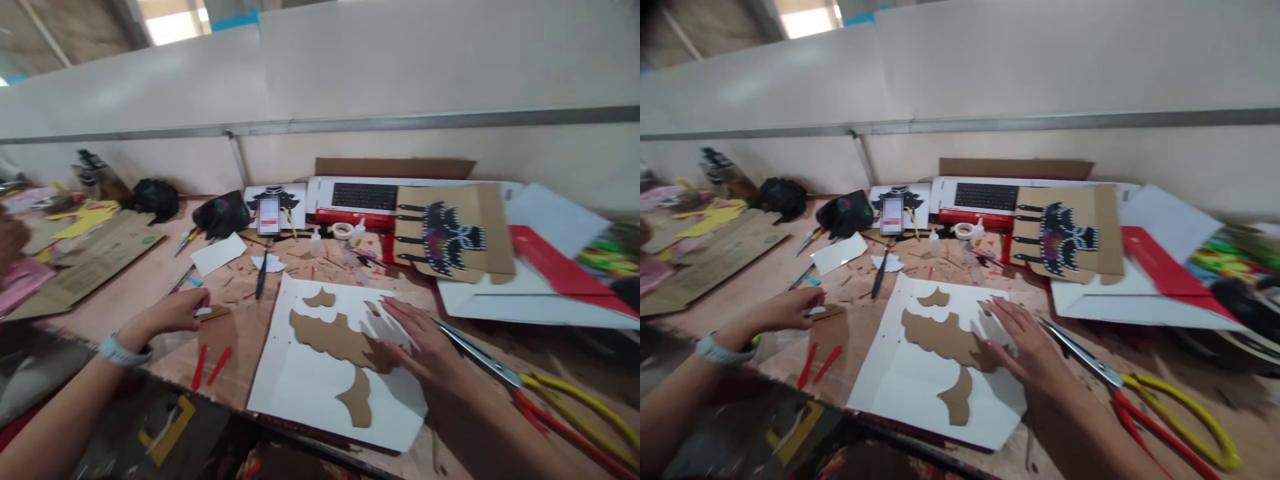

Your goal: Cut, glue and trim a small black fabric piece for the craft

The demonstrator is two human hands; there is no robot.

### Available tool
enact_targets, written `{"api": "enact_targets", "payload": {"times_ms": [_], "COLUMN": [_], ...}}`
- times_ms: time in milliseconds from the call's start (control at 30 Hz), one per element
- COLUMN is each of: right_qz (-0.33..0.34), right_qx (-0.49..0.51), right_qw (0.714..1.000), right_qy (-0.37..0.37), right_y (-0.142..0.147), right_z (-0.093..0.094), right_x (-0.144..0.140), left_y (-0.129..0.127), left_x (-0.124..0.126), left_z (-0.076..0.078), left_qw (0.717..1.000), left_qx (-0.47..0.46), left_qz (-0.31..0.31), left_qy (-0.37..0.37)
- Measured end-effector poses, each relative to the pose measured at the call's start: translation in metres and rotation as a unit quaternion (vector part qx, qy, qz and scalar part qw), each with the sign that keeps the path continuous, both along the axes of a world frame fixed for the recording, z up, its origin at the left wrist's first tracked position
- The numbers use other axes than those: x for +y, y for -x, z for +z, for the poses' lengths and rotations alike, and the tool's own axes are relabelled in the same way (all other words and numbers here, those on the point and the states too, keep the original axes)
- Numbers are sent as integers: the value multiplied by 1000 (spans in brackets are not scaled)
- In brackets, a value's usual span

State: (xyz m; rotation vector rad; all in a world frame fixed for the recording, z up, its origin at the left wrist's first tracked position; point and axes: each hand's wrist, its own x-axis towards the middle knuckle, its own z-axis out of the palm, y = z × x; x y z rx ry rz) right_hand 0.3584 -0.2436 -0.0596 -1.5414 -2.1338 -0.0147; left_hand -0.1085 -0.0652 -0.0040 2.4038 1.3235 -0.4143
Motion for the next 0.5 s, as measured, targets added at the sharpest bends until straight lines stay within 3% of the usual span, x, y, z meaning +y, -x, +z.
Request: {"api": "enact_targets", "payload": {"times_ms": [167,300,500], "right_qz": [28,25,13], "right_qx": [-3,8,16], "right_qw": [998,999,999], "right_qy": [-52,-36,-29], "right_y": [-8,-9,-7], "right_z": [-16,-20,-18], "right_x": [9,10,9], "left_y": [6,10,6], "left_x": [12,17,17], "left_z": [3,4,32], "left_qw": [999,998,999], "left_qx": [-15,-23,-11], "left_qz": [25,13,8], "left_qy": [36,64,49]}}
